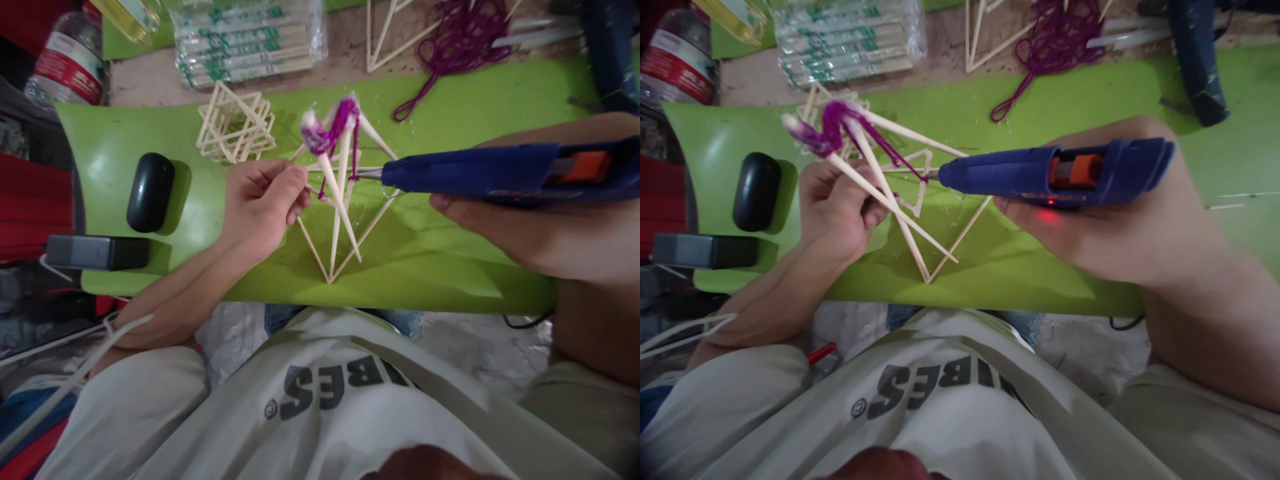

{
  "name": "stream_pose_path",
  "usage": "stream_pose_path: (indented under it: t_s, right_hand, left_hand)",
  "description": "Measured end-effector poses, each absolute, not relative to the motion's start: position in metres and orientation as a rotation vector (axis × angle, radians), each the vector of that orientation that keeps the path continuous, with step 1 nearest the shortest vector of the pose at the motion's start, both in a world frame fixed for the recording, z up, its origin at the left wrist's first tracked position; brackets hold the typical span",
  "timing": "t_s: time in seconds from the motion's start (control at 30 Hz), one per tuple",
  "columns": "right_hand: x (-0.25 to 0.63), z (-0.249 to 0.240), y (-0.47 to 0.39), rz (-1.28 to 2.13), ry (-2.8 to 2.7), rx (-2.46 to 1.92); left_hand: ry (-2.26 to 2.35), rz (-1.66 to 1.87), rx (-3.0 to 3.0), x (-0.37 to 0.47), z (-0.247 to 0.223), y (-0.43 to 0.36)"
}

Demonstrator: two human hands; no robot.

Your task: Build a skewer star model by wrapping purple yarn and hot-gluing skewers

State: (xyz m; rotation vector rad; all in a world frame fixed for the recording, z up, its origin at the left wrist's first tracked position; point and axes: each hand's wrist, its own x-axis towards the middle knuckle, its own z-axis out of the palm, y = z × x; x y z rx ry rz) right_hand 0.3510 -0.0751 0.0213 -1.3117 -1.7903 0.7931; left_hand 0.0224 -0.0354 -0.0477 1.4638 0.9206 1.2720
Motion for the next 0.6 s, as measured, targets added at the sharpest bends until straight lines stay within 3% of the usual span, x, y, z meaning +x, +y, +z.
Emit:
stream_pose_path:
  t_s: [0.6]
  right_hand:
    - [0.3541,0.0202,-0.0732,0.786,-1.852,-1.320]
  left_hand:
    - [0.917,1.265,1.393,0.0258,-0.0424,-0.0360]
